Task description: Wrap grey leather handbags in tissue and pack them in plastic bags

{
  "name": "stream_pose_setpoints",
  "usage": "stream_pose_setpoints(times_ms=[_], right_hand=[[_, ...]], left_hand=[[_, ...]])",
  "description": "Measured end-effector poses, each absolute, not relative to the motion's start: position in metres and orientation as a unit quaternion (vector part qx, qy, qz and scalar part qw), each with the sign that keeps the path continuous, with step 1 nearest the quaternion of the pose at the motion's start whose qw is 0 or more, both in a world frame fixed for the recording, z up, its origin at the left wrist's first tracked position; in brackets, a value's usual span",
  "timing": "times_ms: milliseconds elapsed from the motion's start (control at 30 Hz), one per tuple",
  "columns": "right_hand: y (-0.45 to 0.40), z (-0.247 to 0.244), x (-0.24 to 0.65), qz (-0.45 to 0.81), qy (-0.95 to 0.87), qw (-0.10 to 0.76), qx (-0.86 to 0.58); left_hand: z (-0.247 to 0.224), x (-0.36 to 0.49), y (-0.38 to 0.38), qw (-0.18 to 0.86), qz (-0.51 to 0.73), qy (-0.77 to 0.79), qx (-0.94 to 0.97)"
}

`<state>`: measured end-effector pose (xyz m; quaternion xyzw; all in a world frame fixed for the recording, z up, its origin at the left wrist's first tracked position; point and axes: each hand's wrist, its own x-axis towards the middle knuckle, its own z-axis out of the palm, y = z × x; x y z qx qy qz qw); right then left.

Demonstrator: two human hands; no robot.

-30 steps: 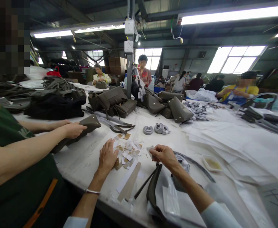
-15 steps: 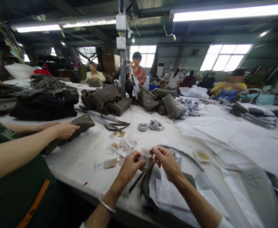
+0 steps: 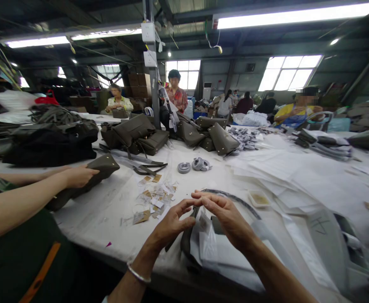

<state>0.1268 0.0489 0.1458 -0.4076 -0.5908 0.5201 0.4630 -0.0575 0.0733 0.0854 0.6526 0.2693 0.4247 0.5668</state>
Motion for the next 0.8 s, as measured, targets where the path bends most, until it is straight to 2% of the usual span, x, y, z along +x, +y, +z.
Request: stream_pose_setpoints(times_ms=[100,167,400,567,700,800], right_hand=[[0.042,0.156,0.13,0.501,-0.617,0.437,-0.422],[0.039,0.159,0.137,0.53,-0.58,0.44,-0.434],[0.019,0.155,0.178,0.584,-0.439,0.545,-0.411],[0.02,0.142,0.198,0.576,-0.386,0.576,-0.431],[0.029,0.133,0.22,0.555,-0.443,0.506,-0.489],[0.045,0.13,0.233,0.49,-0.52,0.404,-0.572]], left_hand=[[0.109,-0.036,0.066,0.583,0.408,0.237,0.662],[0.116,-0.022,0.06,0.606,0.373,0.23,0.664],[0.097,0.014,0.046,0.64,0.299,0.226,0.671],[0.101,0.025,0.045,0.635,0.226,0.198,0.712],[0.106,0.021,0.073,0.588,0.253,0.201,0.741],[0.092,0.012,0.118,0.48,0.319,0.329,0.748]])
